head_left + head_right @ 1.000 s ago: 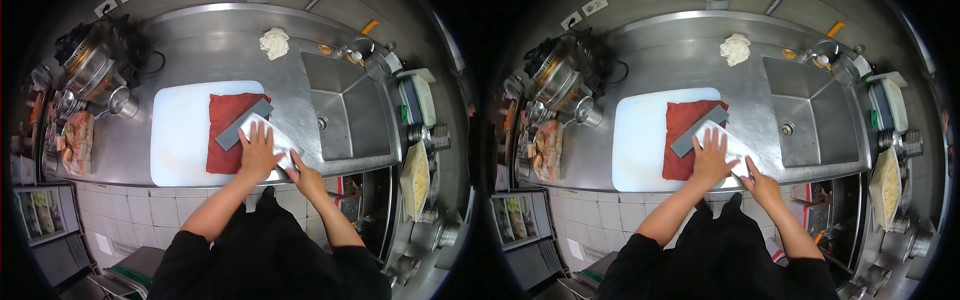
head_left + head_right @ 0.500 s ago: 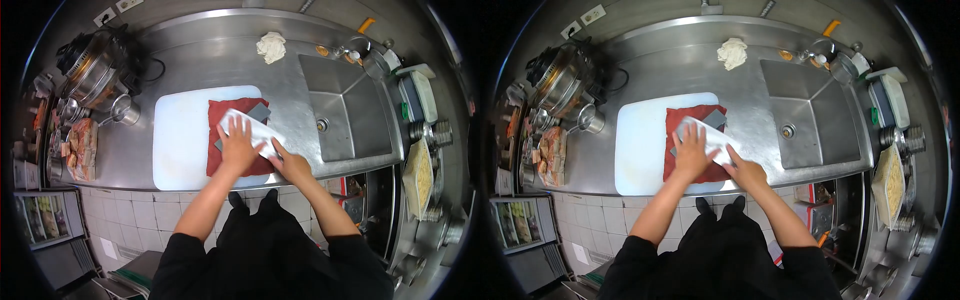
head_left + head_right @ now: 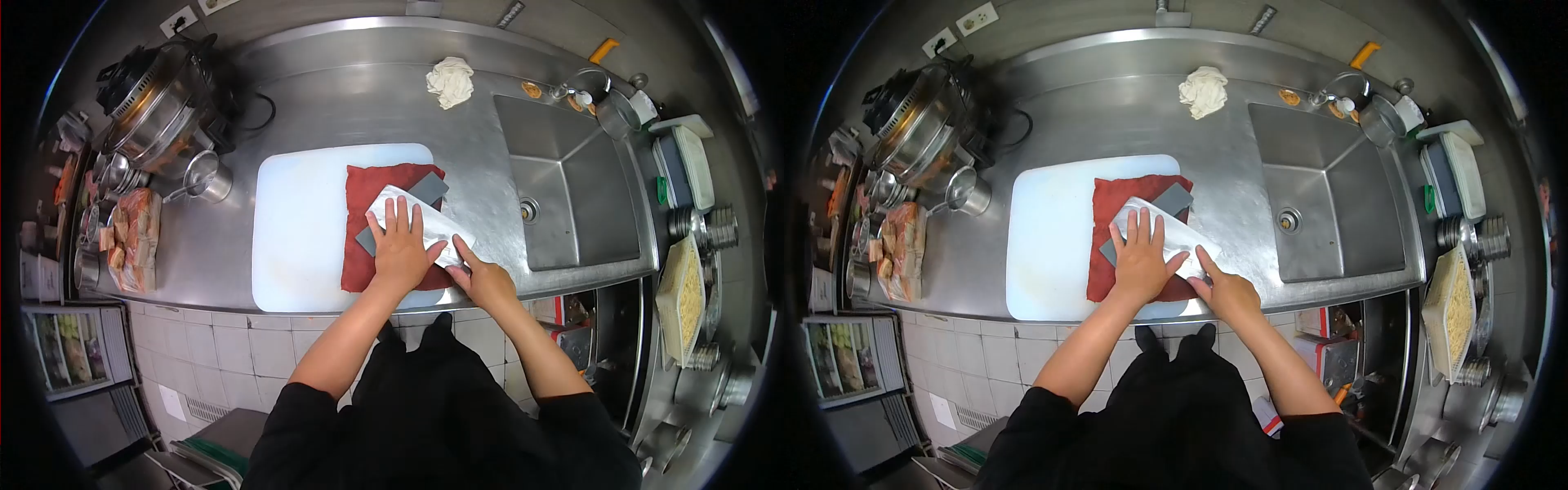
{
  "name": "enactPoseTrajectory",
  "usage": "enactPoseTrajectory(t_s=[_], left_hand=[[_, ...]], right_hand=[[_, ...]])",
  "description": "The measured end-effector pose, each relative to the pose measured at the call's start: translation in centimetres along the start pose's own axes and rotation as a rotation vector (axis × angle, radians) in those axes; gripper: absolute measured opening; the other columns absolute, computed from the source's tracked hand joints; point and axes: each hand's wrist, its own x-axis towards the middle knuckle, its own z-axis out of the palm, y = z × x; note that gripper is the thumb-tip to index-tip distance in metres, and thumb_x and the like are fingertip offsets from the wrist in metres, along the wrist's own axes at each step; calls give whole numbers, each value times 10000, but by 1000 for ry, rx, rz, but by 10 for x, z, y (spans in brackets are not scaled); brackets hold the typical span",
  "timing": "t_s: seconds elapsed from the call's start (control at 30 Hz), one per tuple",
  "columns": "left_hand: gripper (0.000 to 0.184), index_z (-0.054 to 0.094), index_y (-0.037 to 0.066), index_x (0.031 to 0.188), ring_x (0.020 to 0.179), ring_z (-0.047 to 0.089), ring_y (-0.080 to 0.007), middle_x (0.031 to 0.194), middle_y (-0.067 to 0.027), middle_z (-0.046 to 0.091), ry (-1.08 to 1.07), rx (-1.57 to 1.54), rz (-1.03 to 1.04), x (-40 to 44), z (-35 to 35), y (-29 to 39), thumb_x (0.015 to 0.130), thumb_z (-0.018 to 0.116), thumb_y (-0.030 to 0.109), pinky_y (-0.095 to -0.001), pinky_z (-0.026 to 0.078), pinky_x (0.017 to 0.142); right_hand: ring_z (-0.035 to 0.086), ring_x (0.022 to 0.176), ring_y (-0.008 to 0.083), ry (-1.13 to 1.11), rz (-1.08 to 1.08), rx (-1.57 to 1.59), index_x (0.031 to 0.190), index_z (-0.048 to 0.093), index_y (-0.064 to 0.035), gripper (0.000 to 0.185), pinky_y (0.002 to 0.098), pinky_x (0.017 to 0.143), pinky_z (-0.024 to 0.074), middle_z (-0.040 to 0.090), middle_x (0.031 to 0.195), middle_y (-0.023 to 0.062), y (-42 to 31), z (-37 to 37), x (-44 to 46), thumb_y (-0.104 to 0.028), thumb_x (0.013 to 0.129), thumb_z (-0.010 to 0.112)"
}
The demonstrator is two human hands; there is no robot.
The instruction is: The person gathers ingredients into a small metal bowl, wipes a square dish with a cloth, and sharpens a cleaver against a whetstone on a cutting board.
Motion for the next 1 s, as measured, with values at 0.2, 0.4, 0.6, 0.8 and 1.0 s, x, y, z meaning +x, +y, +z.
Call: enactPoseTrajectory(t_s=[0.2,0.4,0.6,0.8,1.0], left_hand=[[858,442,12,1491,1508,242,-377,1591,-229,339,9,-42,-118,75,6,-80,917,544,641,-626,135,1193],[866,430,23,1508,1506,225,-414,1600,-220,330,-54,44,-19,18,5,-12,928,506,661,-730,70,1145],[847,449,24,1490,1500,247,-403,1587,-221,351,15,-5,-86,54,11,-47,923,522,649,-699,123,1157],[852,438,25,1500,1491,263,-398,1577,-227,356,30,62,-79,51,9,-44,913,556,633,-661,149,1172],[847,477,11,1470,1496,243,-417,1580,-236,349,23,19,-39,21,11,-15,910,542,643,-715,110,1145]], right_hand=[[707,843,404,128,-130,-60,1527,408,-310,628,499,746,553,734,915,184,-49,0,100,-564,965,524],[721,874,388,-26,20,-16,1540,383,-347,665,476,774,566,744,969,183,-8,-2,17,-576,941,558],[717,867,381,43,-16,-47,1538,384,-356,657,469,794,561,743,968,179,-34,-4,67,-560,942,570],[712,858,372,75,-70,-54,1538,383,-352,645,471,796,554,739,937,174,-22,-1,60,-561,952,556],[709,853,380,4,-21,-30,1538,390,-334,642,486,771,550,737,935,173,-12,-3,21,-566,958,539]])
